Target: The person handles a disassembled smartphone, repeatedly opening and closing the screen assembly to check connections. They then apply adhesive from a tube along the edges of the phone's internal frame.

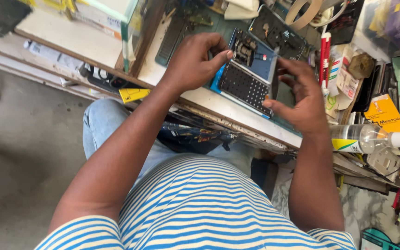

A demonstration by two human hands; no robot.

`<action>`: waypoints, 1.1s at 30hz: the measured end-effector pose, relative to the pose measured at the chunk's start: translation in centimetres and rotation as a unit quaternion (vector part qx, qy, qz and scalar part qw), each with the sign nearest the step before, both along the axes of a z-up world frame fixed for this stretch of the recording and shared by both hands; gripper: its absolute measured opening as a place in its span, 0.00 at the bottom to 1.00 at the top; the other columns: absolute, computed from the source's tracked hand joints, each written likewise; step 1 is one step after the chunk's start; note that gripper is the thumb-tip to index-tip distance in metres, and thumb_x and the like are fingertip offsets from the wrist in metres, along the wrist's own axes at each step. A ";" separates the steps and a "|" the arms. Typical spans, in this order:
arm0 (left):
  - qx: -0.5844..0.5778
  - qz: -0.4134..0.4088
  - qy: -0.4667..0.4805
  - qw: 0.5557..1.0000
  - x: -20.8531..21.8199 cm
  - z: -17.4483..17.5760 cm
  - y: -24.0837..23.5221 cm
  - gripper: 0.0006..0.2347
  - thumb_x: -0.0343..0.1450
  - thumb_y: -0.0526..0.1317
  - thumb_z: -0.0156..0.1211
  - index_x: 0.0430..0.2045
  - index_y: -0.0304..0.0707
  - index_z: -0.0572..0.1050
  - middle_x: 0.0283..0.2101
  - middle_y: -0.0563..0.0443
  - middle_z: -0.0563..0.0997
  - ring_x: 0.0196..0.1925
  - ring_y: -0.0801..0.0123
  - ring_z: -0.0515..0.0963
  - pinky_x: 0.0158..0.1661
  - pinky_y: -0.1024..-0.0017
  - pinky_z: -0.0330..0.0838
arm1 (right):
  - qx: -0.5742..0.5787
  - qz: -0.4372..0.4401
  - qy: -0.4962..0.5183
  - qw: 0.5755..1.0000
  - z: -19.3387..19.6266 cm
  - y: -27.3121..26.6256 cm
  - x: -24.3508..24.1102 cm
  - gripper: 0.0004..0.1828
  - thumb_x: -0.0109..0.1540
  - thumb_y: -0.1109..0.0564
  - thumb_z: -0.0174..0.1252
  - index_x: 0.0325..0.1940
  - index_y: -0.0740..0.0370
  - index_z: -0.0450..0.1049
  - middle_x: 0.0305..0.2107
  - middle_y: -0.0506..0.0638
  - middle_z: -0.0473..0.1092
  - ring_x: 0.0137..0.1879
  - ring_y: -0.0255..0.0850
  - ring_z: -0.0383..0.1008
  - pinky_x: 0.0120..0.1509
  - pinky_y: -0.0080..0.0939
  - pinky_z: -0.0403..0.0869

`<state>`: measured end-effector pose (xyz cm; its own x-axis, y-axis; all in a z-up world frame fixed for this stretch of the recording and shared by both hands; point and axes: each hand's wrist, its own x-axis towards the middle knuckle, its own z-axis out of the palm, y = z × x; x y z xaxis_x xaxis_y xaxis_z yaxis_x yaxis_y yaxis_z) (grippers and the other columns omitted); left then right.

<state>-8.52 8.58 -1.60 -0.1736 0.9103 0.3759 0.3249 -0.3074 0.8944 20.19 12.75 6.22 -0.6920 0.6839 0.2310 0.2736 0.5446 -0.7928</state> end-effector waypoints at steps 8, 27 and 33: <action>0.026 0.000 0.020 0.999 0.0 0.1 -0.3 0.11 0.72 0.45 0.67 0.31 0.35 0.81 0.32 0.48 0.83 0.25 0.66 0.80 0.30 0.65 0.74 | -0.082 -0.023 0.075 0.994 -0.1 -0.2 2.3 0.52 0.55 0.60 0.79 0.78 0.65 0.58 0.65 0.53 0.67 0.70 0.40 0.67 0.81 0.43 0.69; 0.021 0.000 0.047 0.999 0.1 0.8 -1.0 0.08 0.71 0.42 0.68 0.31 0.37 0.81 0.33 0.48 0.82 0.27 0.62 0.79 0.32 0.60 0.72 | -0.142 -0.052 0.162 0.975 0.3 -0.6 4.8 0.58 0.53 0.66 0.78 0.82 0.63 0.55 0.64 0.57 0.68 0.74 0.49 0.69 0.81 0.53 0.70; 0.002 0.000 0.057 0.998 0.2 0.8 -1.0 0.08 0.71 0.43 0.68 0.30 0.38 0.81 0.32 0.50 0.81 0.26 0.65 0.79 0.32 0.62 0.72 | -0.146 -0.041 0.168 0.974 0.3 -0.6 4.9 0.57 0.53 0.67 0.77 0.82 0.64 0.55 0.64 0.57 0.67 0.74 0.49 0.68 0.81 0.53 0.69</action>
<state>-8.29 7.56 -0.84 -0.1297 0.9091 0.3958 0.4239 -0.3101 0.8510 25.07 12.19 6.49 -0.5512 0.8042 0.2224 0.0044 0.2693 -0.9630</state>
